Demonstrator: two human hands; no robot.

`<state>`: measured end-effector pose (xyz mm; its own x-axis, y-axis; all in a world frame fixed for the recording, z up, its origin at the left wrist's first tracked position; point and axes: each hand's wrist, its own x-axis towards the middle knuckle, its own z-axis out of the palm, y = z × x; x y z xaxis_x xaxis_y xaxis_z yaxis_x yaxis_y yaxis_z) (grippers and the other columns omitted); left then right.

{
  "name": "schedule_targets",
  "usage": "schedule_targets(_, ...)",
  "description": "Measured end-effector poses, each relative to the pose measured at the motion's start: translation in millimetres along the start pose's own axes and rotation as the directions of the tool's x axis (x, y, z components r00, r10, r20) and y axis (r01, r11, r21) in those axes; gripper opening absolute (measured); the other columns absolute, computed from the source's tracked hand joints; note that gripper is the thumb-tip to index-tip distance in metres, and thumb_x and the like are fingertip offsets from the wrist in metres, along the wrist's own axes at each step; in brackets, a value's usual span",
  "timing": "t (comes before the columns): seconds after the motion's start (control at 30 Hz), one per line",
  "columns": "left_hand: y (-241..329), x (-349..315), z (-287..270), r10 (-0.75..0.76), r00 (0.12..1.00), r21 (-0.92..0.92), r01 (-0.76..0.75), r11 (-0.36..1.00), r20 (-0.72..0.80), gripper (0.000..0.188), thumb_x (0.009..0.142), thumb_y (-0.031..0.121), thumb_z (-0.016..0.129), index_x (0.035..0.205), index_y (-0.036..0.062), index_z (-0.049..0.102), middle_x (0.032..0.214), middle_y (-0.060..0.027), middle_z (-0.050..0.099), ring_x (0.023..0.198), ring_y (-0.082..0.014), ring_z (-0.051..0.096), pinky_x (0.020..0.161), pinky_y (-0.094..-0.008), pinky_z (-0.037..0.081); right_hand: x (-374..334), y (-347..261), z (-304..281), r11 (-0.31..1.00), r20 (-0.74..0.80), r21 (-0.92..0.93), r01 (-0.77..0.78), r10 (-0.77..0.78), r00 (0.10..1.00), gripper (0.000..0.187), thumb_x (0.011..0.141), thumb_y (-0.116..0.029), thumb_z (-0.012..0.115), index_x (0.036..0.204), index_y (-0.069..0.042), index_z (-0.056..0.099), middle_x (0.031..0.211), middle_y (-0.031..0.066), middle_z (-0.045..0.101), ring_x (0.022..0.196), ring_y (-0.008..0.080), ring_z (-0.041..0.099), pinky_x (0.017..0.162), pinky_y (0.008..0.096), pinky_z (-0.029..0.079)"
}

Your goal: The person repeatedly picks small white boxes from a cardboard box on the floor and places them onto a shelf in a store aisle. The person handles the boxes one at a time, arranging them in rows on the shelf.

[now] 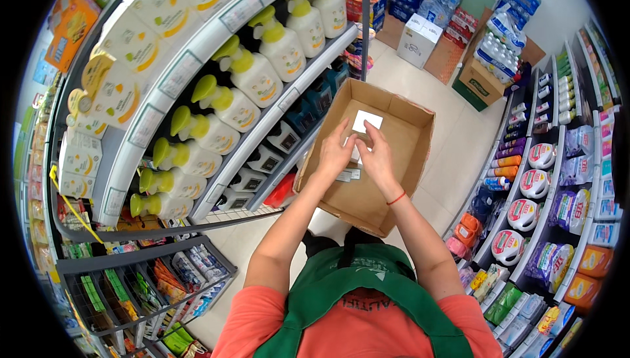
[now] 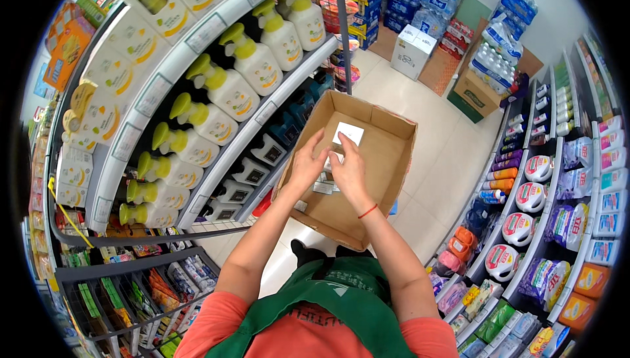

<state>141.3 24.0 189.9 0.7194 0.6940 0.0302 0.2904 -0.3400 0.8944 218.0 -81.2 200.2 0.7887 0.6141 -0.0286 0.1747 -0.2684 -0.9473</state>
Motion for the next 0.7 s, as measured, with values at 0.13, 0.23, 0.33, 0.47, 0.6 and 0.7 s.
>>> schedule_targets(0.13, 19.5, -9.6, -34.2, 0.107, 0.992, -0.046, -0.11, 0.993, -0.07, 0.053, 0.091, 0.014, 0.063, 0.142, 0.0058, 0.051, 0.133, -0.0244, 0.059, 0.122, -0.0397, 0.058, 0.101, -0.0417, 0.046, -2.8, -31.0, 16.0, 0.982, -0.015, 0.124, 0.143, -0.142, 0.99, 0.05, 0.091, -0.012, 0.064, 0.139, 0.0, 0.052, 0.138, 0.0207, 0.055, 0.119, 0.0326, 0.059, 0.098, 0.0383, 0.05)
schedule_targets(0.23, 44.3, -21.5, -66.7, 0.102, 0.989, -0.096, -0.113, 0.989, -0.11, 0.054, 0.091, 0.01, 0.062, 0.143, 0.0049, 0.049, 0.135, -0.0224, 0.058, 0.123, -0.0351, 0.059, 0.101, -0.0392, 0.046, -11.2, -65.5, 25.3, 0.969, -0.012, 0.158, 0.188, -0.189, 0.982, 0.051, 0.092, -0.013, 0.065, 0.139, -0.001, 0.051, 0.138, 0.0204, 0.055, 0.12, 0.0319, 0.059, 0.099, 0.0368, 0.049)
schedule_targets(0.33, 62.1, -34.1, -98.3, 0.136, 0.975, -0.137, -0.161, 0.977, -0.177, 0.052, 0.092, 0.01, 0.061, 0.143, 0.0045, 0.049, 0.137, -0.0192, 0.058, 0.125, -0.0314, 0.059, 0.099, -0.0362, 0.048, -23.1, -101.1, 35.1, 0.943, 0.004, 0.199, 0.265, -0.271, 0.963, 0.05, 0.093, -0.013, 0.065, 0.14, -0.001, 0.051, 0.141, 0.0188, 0.053, 0.123, 0.0301, 0.057, 0.101, 0.0371, 0.048)
schedule_targets(0.47, 77.1, -52.9, -140.4, 0.202, 0.94, -0.153, -0.25, 0.956, -0.277, 0.052, 0.094, 0.009, 0.059, 0.144, 0.0055, 0.048, 0.141, -0.0178, 0.056, 0.128, -0.031, 0.056, 0.106, -0.0374, 0.043, -40.6, -150.8, 49.8, 0.902, 0.071, 0.29, 0.32, -0.353, 0.933, 0.049, 0.094, -0.01, 0.063, 0.14, -0.001, 0.05, 0.145, 0.0157, 0.049, 0.13, 0.0273, 0.052, 0.103, 0.0403, 0.047)
schedule_targets(0.6, 108.9, -79.1, -185.9, 0.177, 0.939, -0.216, -0.246, 0.945, -0.295, 0.053, 0.096, -0.002, 0.052, 0.148, 0.0012, 0.041, 0.149, -0.0173, 0.046, 0.14, -0.0251, 0.042, 0.113, -0.0356, 0.037, -59.8, -199.4, 62.0, 0.852, 0.107, 0.328, 0.408, -0.463, 0.88, 0.051, 0.092, -0.008, 0.064, 0.141, -0.001, 0.05, 0.144, 0.0166, 0.05, 0.129, 0.0279, 0.052, 0.104, 0.0387, 0.047)
schedule_targets(0.7, 113.7, -94.3, -213.8, 0.229, 0.895, -0.228, -0.332, 0.915, -0.384, 0.053, 0.097, -0.004, 0.05, 0.148, 0.0019, 0.041, 0.149, -0.0168, 0.046, 0.14, -0.0246, 0.042, 0.114, -0.0356, 0.035, -74.1, -228.5, 77.0, 0.812, 0.137, 0.365, 0.455, -0.53, 0.837, 0.051, 0.092, -0.007, 0.064, 0.141, -0.001, 0.05, 0.144, 0.0169, 0.05, 0.13, 0.0284, 0.052, 0.104, 0.0387, 0.047)
